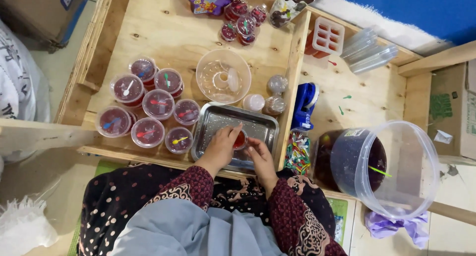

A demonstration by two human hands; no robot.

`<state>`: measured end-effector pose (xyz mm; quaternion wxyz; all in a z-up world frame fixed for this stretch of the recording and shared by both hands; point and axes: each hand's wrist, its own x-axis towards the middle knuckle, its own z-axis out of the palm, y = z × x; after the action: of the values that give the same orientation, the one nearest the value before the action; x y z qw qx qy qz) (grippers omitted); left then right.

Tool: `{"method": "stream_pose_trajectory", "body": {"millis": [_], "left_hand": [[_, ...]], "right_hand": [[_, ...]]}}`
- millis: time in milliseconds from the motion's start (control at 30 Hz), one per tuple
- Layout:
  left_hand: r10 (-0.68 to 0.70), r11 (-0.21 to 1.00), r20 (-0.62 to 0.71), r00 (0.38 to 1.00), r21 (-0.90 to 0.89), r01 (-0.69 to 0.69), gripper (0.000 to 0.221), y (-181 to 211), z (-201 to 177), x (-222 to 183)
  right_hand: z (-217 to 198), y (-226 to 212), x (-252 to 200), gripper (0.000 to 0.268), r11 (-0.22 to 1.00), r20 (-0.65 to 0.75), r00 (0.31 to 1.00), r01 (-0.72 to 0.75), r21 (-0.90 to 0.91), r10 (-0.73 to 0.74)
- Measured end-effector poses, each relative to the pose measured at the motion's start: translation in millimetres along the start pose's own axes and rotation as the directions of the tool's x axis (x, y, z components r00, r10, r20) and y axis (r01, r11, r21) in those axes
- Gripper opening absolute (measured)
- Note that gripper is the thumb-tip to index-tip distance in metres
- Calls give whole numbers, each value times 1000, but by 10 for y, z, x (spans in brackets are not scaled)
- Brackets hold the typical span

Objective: The person prepares small plastic cups of red liquid, seals them using a tray and possibly adhesive, organizes them on a wooden workbench, and fills additional cups from a large container using a ladle.

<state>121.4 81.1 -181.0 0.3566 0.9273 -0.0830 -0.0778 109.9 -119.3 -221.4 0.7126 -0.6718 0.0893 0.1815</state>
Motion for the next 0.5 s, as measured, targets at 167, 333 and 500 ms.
{"method": "stream_pose_trajectory", "body": {"millis": [167,333,500], "left_hand": [[-45,999,48,998,-12,45,82,56,-130,36],[-100,993,114,988,-48,106,88,73,-224,48],[-158,985,58,986,-63,161,84,61,-246,102]], "right_hand": [[10,-39,202,33,996,26,1000,11,-92,-9],[69,-121,383,30,983,40,999,9,-181,-2],[96,-42,522,23,707,58,940,293,-644,-337]]}}
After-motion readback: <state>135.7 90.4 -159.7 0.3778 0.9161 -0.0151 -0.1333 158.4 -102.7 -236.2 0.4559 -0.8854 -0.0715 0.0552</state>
